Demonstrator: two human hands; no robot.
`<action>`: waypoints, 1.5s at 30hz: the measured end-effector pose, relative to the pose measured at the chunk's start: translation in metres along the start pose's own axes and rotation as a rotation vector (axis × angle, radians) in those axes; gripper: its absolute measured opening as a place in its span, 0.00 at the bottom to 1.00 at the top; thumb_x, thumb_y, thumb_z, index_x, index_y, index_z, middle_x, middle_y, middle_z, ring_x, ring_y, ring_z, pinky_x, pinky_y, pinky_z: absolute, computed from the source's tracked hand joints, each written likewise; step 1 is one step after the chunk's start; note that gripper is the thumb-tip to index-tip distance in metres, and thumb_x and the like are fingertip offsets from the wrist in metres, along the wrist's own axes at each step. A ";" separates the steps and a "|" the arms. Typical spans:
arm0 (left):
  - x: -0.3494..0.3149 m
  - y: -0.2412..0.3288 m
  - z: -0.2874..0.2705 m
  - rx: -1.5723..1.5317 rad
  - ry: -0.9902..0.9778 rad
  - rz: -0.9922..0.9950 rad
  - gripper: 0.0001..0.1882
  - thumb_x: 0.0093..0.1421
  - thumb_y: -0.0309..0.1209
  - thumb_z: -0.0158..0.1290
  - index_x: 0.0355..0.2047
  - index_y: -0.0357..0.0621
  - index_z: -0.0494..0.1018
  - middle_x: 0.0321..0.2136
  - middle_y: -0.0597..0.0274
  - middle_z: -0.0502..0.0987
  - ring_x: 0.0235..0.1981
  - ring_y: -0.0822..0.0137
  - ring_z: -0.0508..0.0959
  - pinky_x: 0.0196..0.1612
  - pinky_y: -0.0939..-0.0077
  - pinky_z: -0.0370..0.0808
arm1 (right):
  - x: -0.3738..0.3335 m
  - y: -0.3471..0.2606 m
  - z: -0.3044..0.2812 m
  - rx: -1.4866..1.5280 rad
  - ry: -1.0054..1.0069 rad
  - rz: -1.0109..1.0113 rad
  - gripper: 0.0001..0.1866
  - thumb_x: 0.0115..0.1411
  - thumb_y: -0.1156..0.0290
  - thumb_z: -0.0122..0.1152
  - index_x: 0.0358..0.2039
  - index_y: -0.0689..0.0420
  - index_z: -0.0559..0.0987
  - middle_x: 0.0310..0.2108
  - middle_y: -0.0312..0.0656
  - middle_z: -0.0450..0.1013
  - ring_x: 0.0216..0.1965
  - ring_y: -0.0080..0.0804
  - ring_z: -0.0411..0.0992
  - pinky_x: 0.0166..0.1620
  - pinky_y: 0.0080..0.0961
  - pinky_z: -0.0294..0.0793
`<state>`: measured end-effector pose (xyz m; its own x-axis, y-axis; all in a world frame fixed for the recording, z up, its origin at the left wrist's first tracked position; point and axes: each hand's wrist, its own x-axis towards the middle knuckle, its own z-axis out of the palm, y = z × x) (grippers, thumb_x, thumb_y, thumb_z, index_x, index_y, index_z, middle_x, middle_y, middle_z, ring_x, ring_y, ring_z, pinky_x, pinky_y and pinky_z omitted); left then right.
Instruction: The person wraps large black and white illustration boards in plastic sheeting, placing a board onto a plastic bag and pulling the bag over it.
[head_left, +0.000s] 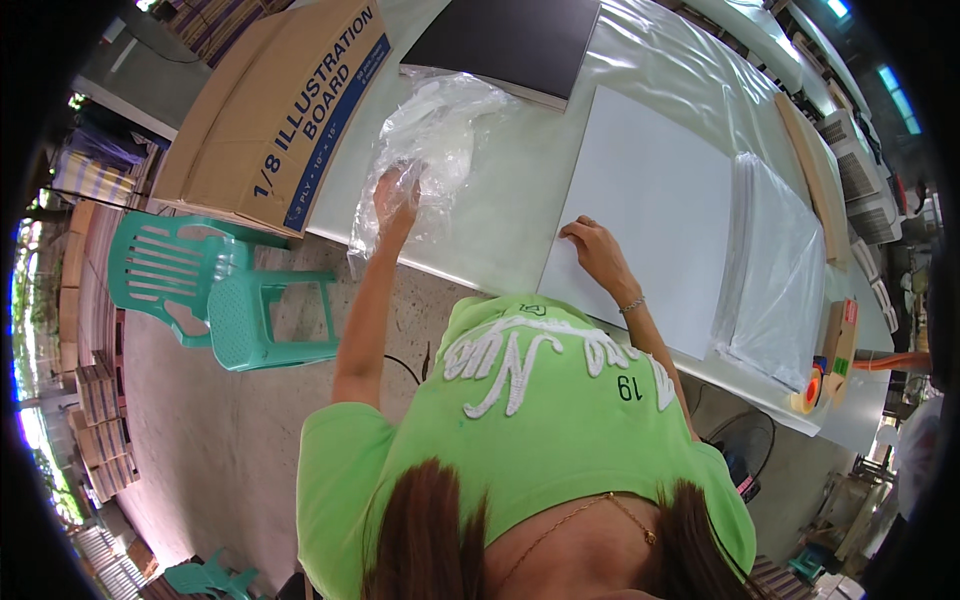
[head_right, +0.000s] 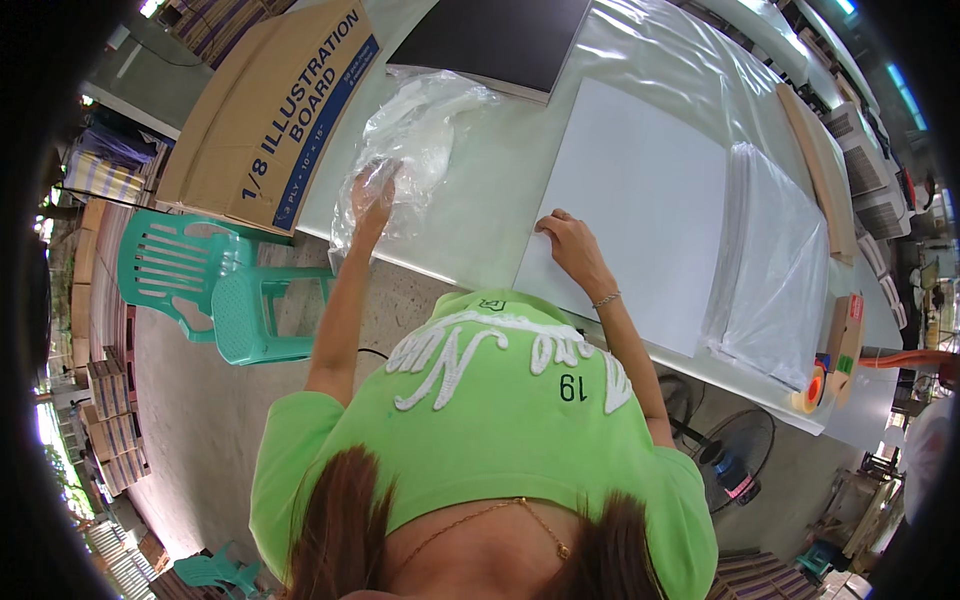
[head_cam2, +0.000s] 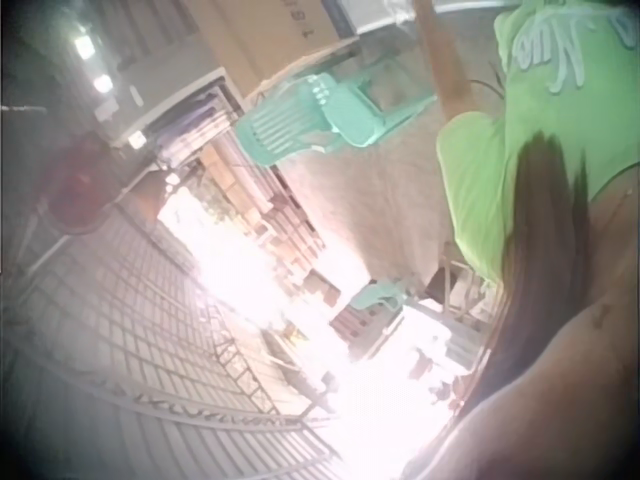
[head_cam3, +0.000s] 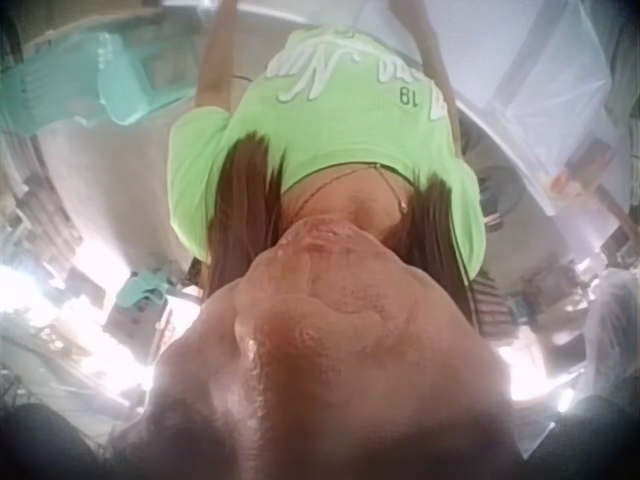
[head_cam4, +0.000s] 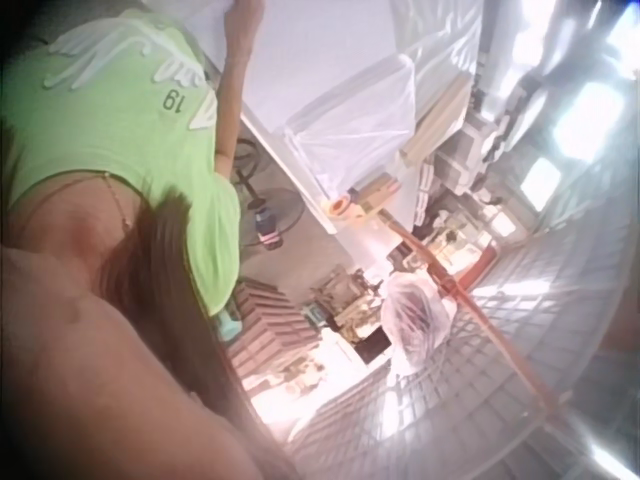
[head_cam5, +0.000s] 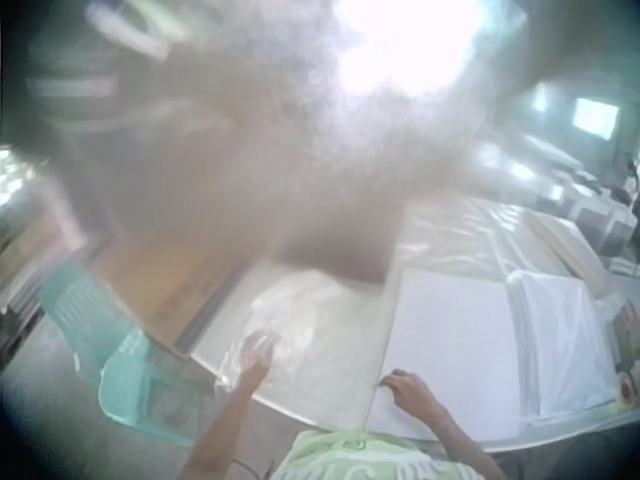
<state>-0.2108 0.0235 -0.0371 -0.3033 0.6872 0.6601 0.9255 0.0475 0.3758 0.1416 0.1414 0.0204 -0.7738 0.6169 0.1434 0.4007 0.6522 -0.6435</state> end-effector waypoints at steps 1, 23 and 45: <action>0.004 0.012 -0.015 -0.055 0.010 -0.013 0.14 0.54 0.30 0.54 0.42 0.46 0.74 0.41 0.54 0.75 0.43 0.51 0.73 0.50 0.61 0.69 | -0.001 0.002 0.000 0.006 -0.015 0.013 0.08 0.54 0.82 0.50 0.31 0.61 0.77 0.32 0.45 0.72 0.34 0.47 0.70 0.37 0.37 0.69; -0.031 0.030 -0.037 -0.009 -0.160 -0.397 0.12 0.54 0.31 0.55 0.38 0.40 0.76 0.38 0.51 0.77 0.38 0.52 0.77 0.43 0.65 0.72 | -0.022 0.026 0.043 -0.405 0.127 -0.159 0.12 0.62 0.58 0.49 0.45 0.41 0.74 0.62 0.35 0.55 0.65 0.43 0.47 0.62 0.46 0.43; -0.064 0.051 -0.094 -0.140 -0.077 -0.166 0.08 0.53 0.20 0.53 0.34 0.40 0.76 0.34 0.57 0.75 0.38 0.57 0.75 0.42 0.68 0.72 | -0.022 0.021 0.045 -0.358 0.166 -0.123 0.11 0.62 0.59 0.50 0.44 0.43 0.74 0.59 0.35 0.60 0.63 0.46 0.52 0.63 0.45 0.44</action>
<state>-0.1656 -0.0859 0.0009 -0.4255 0.7318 0.5324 0.8223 0.0670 0.5651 0.1451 0.1215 -0.0304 -0.7486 0.5684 0.3415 0.4781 0.8195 -0.3159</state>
